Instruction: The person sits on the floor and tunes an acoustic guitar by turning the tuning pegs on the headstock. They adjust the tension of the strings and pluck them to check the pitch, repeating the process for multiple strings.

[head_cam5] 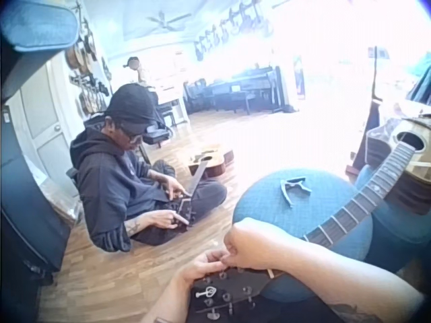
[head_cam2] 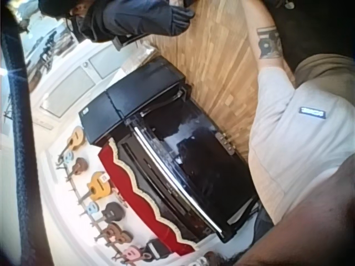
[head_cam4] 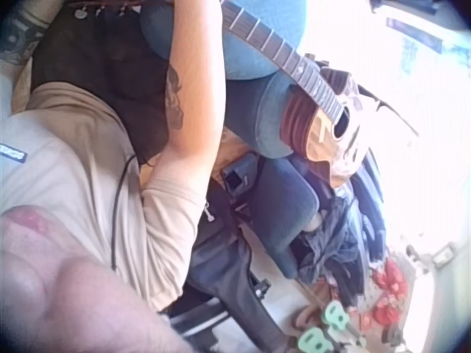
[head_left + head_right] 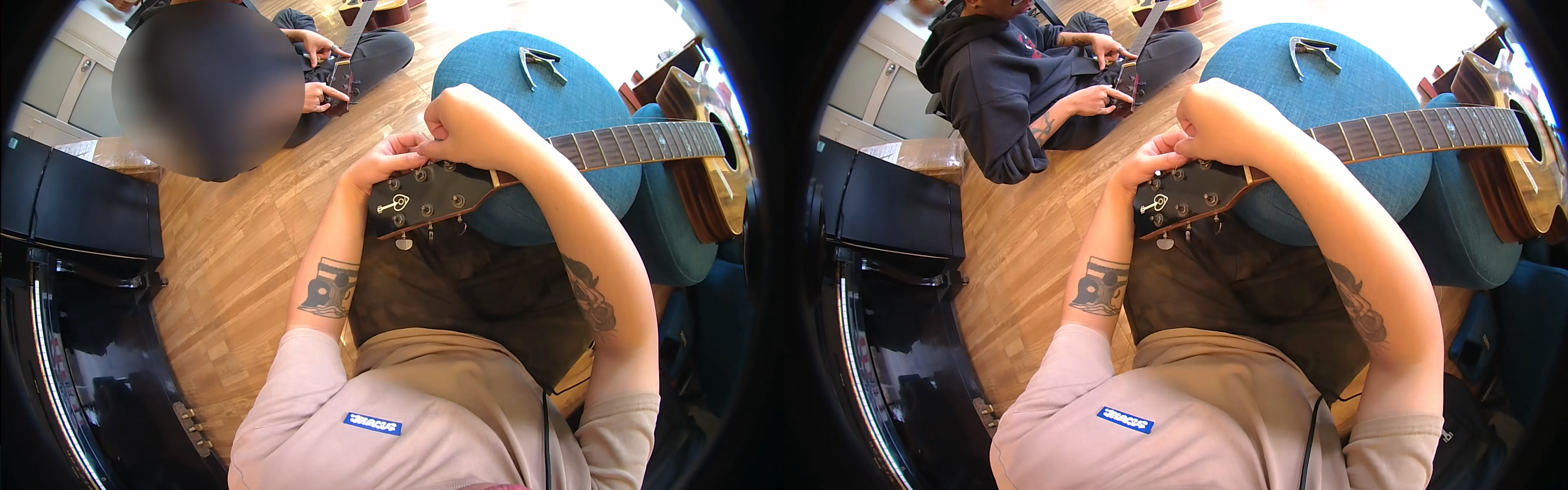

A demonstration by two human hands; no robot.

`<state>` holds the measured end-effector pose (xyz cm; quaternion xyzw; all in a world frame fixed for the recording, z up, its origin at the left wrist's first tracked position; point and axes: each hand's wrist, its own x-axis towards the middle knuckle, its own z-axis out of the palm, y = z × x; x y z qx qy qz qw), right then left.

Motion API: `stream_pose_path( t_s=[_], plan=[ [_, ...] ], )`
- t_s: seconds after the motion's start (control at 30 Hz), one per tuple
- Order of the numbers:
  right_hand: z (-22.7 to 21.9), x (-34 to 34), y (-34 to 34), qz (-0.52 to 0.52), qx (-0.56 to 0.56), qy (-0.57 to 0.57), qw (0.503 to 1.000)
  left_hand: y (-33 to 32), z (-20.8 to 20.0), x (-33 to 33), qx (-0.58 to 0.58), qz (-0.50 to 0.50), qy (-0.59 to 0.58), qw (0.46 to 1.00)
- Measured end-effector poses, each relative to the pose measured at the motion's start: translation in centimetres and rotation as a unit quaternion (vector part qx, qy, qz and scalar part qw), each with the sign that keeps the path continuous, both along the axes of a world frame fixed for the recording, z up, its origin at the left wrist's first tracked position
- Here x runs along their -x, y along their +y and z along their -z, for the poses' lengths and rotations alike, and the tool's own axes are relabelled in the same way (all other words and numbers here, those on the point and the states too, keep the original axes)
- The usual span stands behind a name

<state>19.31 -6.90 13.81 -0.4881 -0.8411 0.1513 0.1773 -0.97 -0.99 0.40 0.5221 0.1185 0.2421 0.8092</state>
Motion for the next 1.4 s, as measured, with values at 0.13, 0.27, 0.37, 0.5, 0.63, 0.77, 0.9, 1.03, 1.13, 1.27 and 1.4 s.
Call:
stream_pose_path(
  t_s=[0.13, 0.27, 0.37, 0.5, 0.63, 0.77, 0.9, 1.03, 1.13, 1.27, 1.4],
  plan=[
    [0.2, 0.2, -0.1, 0.003, -0.001, -0.006, 1.0, -0.1, 0.8, 0.7, 0.016, -0.003, -0.006, 1.0],
    [0.3, 0.2, -0.1, -0.004, -0.019, 0.038, 0.999, 0.7, 0.9, 1.1, 0.001, -0.004, -0.001, 1.0],
    [0.5, 0.1, 0.0, -0.004, -0.018, 0.04, 0.999, 0.3, 1.2, 0.8, -0.006, -0.037, 0.006, 0.999],
    [0.3, 0.2, -0.1, -0.004, -0.028, 0.036, 0.999, 0.4, 1.5, 0.8, -0.02, -0.065, 0.027, 0.997],
    [0.8, 0.0, 0.3, -0.011, -0.036, 0.045, 0.998, 1.0, 0.2, 0.9, -0.01, 0.026, 0.0, 1.0],
    [0.3, 0.1, -0.1, -0.011, -0.022, 0.032, 0.999, 0.3, 0.0, 1.0, 0.001, 0.003, 0.008, 1.0],
    [0.5, -0.1, 0.0, -0.006, -0.023, 0.027, 0.999, -0.3, 0.0, 0.9, 0.01, 0.004, 0.0, 1.0],
    [0.3, 0.1, -0.1, -0.008, -0.02, 0.04, 0.999, -0.1, 0.2, 0.7, 0.022, 0.007, 0.006, 1.0],
    [0.5, 0.0, 0.0, -0.006, -0.027, 0.04, 0.999, 0.1, 0.3, 0.7, -0.014, -0.016, 0.043, 0.999],
    [1.0, 0.1, 0.2, -0.011, -0.036, 0.033, 0.999, -0.4, -0.4, 0.1, -0.006, -0.027, 0.05, 0.998],
    [1.0, 0.2, 0.2, -0.011, -0.043, 0.031, 0.999, -0.6, -0.4, -0.1, 0.012, -0.049, 0.056, 0.997]
  ],
)
